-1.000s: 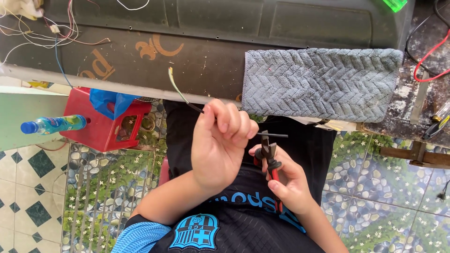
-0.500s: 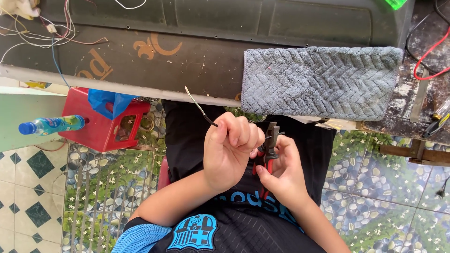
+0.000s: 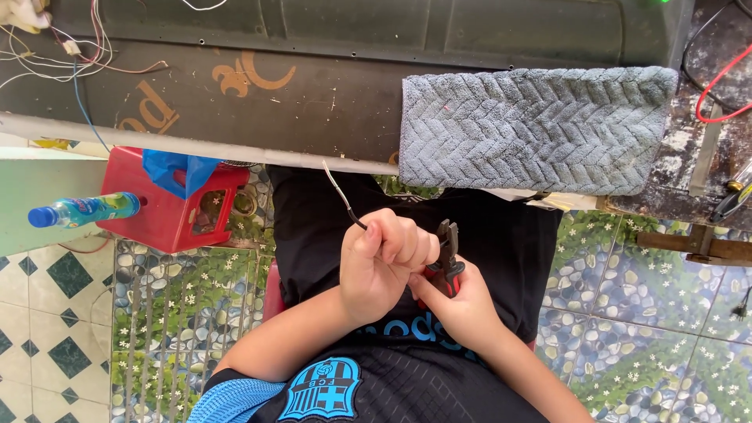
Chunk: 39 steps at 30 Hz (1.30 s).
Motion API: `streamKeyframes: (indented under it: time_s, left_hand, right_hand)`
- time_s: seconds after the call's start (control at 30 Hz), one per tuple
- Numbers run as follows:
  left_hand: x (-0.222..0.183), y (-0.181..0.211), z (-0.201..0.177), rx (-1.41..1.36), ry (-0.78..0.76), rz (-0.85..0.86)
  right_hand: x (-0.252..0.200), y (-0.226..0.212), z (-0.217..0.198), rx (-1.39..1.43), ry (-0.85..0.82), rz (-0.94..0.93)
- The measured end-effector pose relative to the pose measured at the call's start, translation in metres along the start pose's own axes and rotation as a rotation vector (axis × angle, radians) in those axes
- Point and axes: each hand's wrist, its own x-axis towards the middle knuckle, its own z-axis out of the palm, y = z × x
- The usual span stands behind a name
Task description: Preparing electrical connections by stripping wire insulation, heating the ends, and twisting wires together on a repair bench.
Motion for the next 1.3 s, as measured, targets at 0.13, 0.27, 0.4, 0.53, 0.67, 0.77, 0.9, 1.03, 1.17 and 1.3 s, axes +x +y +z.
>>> streamKeyframes:
  time_s: [0.13,0.27,0.4,0.53,0.67,0.77,0.9,1.03,1.17,1.3]
  left_hand:
    - [-0.001,0.0,0.001,-0.02,-0.022,0.005]
    - [0.004,0.009,-0.001,0.005,-0.018,-0.032]
    - [0.015,0.027,-0.022,-0.12,0.093,-0.06]
    - [0.031,0.054,-0.035,-0.411,0.01,-0.114]
    - [0.035,0.049,-0.03,-0.693,-0.037,-0.188]
    - [0.036,0.04,-0.027,-0.893,-0.096,-0.235]
    - [0.035,0.033,-0.02,-1.205,-0.006,-0.308]
    - [0.037,0.032,-0.015,-1.355,-0.04,-0.322]
    - [0.039,0.034,-0.015,-1.366,-0.025,-0.335]
    - [0.04,0.036,-0.015,-1.366,-0.034,-0.317]
  right_hand:
    - [0.003,0.009,0.002,0.033,-0.033,-0.165]
    - [0.002,0.001,0.006,-0.01,-0.013,-0.252]
    - [0.006,-0.001,-0.001,0.23,0.005,-0.276]
    - [0.009,-0.002,-0.016,0.249,-0.154,-0.398]
    - [0.01,-0.009,-0.012,0.184,-0.214,-0.522]
    - [0.009,-0.007,-0.014,0.006,-0.143,-0.574]
    - [0.004,0.001,-0.02,0.021,-0.148,-0.165]
    - [0.003,-0.001,-0.023,-0.137,-0.093,-0.048]
    - [0.003,-0.001,-0.023,-0.161,-0.091,-0.038]
    - [0.003,-0.002,-0.024,-0.186,-0.093,-0.028]
